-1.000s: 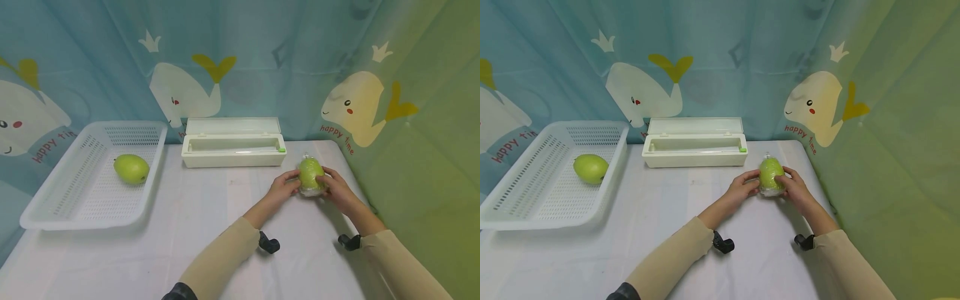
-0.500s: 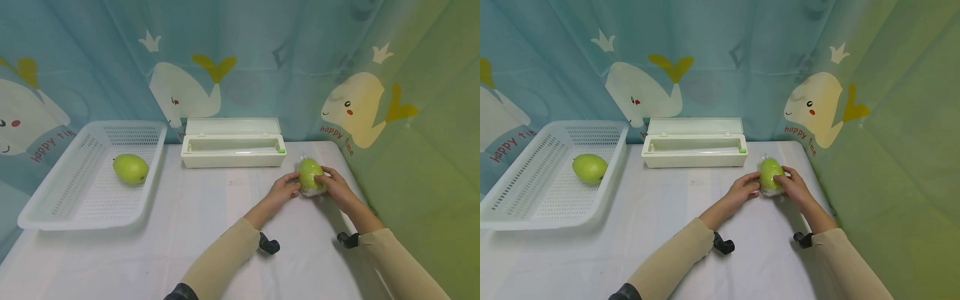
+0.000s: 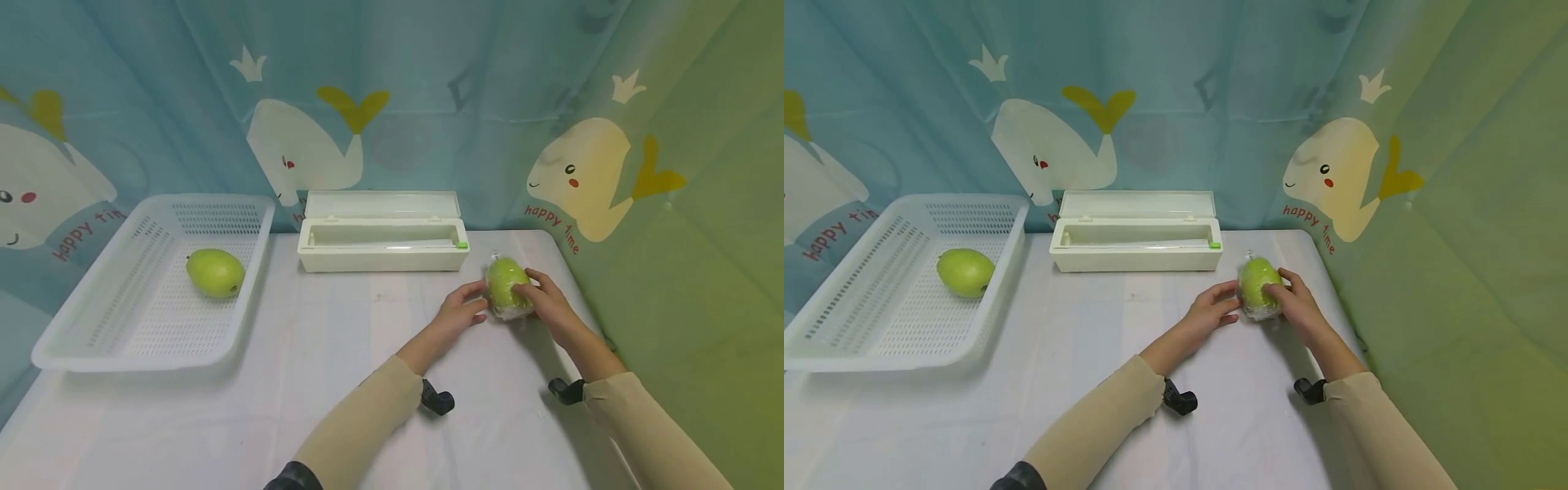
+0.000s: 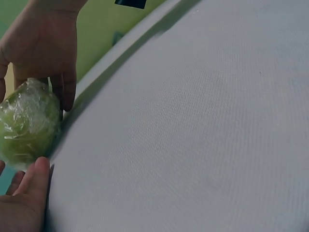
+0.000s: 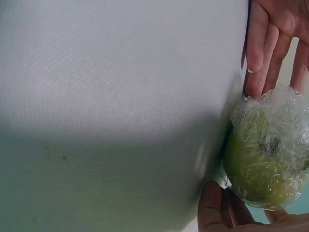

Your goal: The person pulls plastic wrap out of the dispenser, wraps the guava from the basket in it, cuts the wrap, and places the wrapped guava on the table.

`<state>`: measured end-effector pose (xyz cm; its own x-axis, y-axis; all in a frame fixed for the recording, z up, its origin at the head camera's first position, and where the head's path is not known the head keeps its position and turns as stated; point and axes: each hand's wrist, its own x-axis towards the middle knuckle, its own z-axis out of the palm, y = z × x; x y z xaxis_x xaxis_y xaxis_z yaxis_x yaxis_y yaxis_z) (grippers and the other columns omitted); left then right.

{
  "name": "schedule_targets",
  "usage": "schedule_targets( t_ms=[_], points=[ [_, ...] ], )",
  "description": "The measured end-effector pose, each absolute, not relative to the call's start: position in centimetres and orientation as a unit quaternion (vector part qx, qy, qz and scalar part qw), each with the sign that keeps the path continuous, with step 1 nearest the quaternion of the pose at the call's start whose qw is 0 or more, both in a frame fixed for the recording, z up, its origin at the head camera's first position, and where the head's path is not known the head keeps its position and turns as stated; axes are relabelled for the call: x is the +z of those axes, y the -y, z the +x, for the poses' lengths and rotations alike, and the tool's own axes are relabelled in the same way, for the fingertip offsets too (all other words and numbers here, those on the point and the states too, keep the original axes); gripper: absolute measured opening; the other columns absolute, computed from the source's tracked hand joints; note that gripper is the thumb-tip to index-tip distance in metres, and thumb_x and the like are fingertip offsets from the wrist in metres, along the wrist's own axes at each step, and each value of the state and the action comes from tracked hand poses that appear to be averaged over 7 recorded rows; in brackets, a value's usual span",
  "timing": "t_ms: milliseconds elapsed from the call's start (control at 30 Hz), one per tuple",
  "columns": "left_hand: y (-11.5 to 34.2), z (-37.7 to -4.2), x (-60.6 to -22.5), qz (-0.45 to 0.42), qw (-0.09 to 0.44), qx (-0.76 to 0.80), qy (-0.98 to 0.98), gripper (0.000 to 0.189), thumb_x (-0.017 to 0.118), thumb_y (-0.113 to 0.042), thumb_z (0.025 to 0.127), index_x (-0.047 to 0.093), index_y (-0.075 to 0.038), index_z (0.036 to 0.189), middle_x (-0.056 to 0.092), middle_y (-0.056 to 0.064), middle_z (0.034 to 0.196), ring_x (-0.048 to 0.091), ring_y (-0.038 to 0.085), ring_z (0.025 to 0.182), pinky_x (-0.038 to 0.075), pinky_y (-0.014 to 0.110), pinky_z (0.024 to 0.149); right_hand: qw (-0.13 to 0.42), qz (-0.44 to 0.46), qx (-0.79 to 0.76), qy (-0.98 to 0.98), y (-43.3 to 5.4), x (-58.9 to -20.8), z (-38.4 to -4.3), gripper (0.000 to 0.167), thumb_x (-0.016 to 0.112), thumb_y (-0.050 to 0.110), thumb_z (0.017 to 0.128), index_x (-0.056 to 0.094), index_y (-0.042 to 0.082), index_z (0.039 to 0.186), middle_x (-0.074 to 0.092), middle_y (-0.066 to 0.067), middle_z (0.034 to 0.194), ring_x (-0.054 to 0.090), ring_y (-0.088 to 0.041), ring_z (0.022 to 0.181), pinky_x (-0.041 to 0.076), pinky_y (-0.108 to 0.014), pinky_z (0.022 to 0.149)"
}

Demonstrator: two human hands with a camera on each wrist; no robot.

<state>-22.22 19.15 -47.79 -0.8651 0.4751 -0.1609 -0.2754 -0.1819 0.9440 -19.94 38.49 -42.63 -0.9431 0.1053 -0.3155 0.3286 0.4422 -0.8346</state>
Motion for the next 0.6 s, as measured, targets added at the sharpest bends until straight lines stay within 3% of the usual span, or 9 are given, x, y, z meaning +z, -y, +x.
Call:
schedule_targets(
  t_ms=[433,600],
  points=[
    [-18.4,-22.2,-47.7,0.085,0.239,0.767,-0.589,0.048,0.057,-0.006,0.098,0.048,-0.005,0.145,0.048,0.015,0.149,0.056,0.024,0.127,0.054,0.033,0.096,0.102,0.140,-0.515,-0.840,-38.3,-42.1,-20.1,0.078,0.045,0.039,0.102,0.004,0.009,0.161,0.013,-0.027,0.163,0.024,-0.042,0.146,0.036,-0.050,0.108],
    [-16.9,-22.1,-47.2,0.108,0.216,0.745,-0.621,0.048,0.058,-0.004,0.096,0.050,-0.007,0.143,0.052,0.015,0.145,0.062,0.025,0.116,0.056,0.032,0.091,0.079,0.117,-0.498,-0.855,-38.0,-41.5,-19.8,0.079,0.047,0.039,0.102,0.004,0.009,0.161,0.013,-0.031,0.161,0.019,-0.047,0.147,0.028,-0.061,0.113]
  ],
)
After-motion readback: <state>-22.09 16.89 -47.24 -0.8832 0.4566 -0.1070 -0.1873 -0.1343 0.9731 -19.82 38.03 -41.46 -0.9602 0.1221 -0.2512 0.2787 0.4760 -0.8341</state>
